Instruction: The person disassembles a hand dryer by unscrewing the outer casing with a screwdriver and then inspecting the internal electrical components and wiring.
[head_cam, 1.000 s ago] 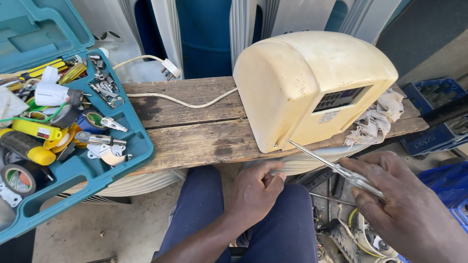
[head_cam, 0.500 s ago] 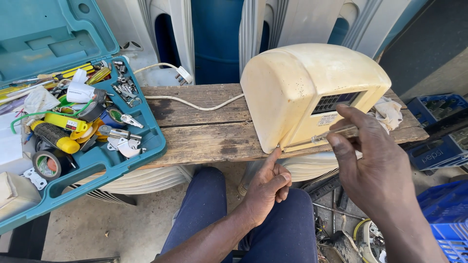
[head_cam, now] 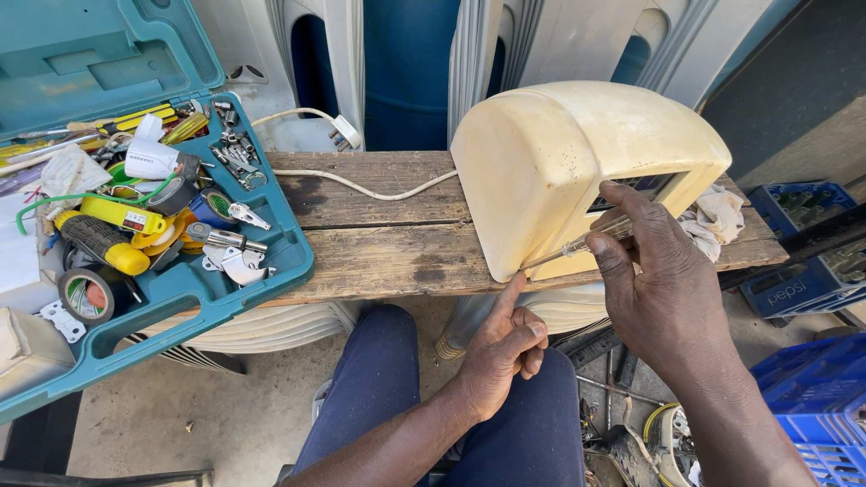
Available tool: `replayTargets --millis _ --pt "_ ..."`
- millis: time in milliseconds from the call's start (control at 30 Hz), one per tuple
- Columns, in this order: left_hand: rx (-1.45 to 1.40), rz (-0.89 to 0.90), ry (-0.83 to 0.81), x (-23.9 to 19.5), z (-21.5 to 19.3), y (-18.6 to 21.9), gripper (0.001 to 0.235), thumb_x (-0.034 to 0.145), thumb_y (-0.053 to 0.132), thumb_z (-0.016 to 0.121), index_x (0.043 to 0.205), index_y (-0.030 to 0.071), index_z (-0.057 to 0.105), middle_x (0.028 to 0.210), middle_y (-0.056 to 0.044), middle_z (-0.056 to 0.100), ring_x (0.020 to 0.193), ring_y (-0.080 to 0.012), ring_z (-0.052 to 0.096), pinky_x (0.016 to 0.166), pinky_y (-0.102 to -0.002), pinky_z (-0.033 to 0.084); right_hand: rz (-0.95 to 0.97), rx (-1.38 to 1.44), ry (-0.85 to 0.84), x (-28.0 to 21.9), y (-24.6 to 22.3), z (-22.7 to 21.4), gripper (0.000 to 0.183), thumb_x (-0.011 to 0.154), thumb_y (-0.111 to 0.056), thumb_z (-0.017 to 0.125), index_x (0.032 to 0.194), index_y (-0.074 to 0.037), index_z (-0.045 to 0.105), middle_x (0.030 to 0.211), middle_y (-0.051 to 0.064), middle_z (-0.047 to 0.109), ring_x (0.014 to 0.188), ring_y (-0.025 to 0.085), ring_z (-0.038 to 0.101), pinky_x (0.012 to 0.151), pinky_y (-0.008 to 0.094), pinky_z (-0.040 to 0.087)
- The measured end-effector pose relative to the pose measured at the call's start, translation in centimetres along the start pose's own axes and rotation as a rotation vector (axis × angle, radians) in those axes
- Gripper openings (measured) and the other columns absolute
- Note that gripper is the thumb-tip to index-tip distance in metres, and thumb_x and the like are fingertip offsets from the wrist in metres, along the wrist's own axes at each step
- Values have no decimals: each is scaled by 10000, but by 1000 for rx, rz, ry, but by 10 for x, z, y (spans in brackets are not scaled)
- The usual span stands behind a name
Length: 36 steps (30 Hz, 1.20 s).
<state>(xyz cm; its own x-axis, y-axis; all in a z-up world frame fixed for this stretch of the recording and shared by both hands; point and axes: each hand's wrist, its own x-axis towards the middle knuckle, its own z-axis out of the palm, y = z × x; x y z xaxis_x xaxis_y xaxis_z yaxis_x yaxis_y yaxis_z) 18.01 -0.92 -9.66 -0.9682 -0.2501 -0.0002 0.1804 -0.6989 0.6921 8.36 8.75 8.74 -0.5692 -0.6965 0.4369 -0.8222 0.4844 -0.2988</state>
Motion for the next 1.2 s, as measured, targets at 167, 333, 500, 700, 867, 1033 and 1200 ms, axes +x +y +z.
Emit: replayTargets --millis 167,333,500,700,867,1033,1200 --pt "-38 5 6 3 0 -3 995 946 245 672 1773 156 126 892 -13 624 574 -104 540 517 -274 405 -24 -38 39 4 2 -1 491 1093 -255 583 1530 -35 544 1411 202 672 1146 405 680 925 530 501" --pt "-30 -4 -25 2 0 -2 1020 968 266 676 1777 184 61 913 -1 608 599 -92 551 531 -283 400 -46 -34 31 9 3 0 494 1088 -228 579 1538 -30 536 1436 221 665 1294 424 629 1008 532 475" --pt "-17 -21 3 2 0 -3 1007 947 246 666 1778 193 99 910 -12 597 593 -100 550 529 -275 424 -96 -30 -15 13 -6 -6 506 1098 -246 535 1558 -34 516 1495 221 625 1369 429 589 1024 547 467" --pt "-50 -6 -18 3 -2 -4 1033 949 259 688 1776 160 77 926 -14 604 598 -107 565 531 -279 435 38 45 -120 19 -21 -12 504 1082 -264 491 1553 -85 508 1272 83 692 1038 329 665 863 509 500" --pt "-59 -3 -3 4 -2 -5 1031 934 259 694 1775 155 108 910 -18 601 578 -105 554 516 -276 426 39 41 -63 20 -20 -8 477 1065 -180 504 1528 -70 533 1212 68 699 1025 306 681 917 485 492" --pt "-56 0 -18 2 -3 -4 1020 956 259 684 1776 156 86 929 -15 598 598 -105 558 536 -282 432 17 25 -62 20 -15 -6 490 1065 -184 500 1539 -63 519 1214 83 686 1017 322 651 908 498 484" --pt "-38 -9 -9 4 -2 -3 1027 938 269 684 1776 160 100 918 -13 592 592 -103 549 532 -275 431 18 13 -21 22 -13 -5 463 1062 -158 521 1518 -77 540 1204 68 702 1013 302 695 932 472 488"
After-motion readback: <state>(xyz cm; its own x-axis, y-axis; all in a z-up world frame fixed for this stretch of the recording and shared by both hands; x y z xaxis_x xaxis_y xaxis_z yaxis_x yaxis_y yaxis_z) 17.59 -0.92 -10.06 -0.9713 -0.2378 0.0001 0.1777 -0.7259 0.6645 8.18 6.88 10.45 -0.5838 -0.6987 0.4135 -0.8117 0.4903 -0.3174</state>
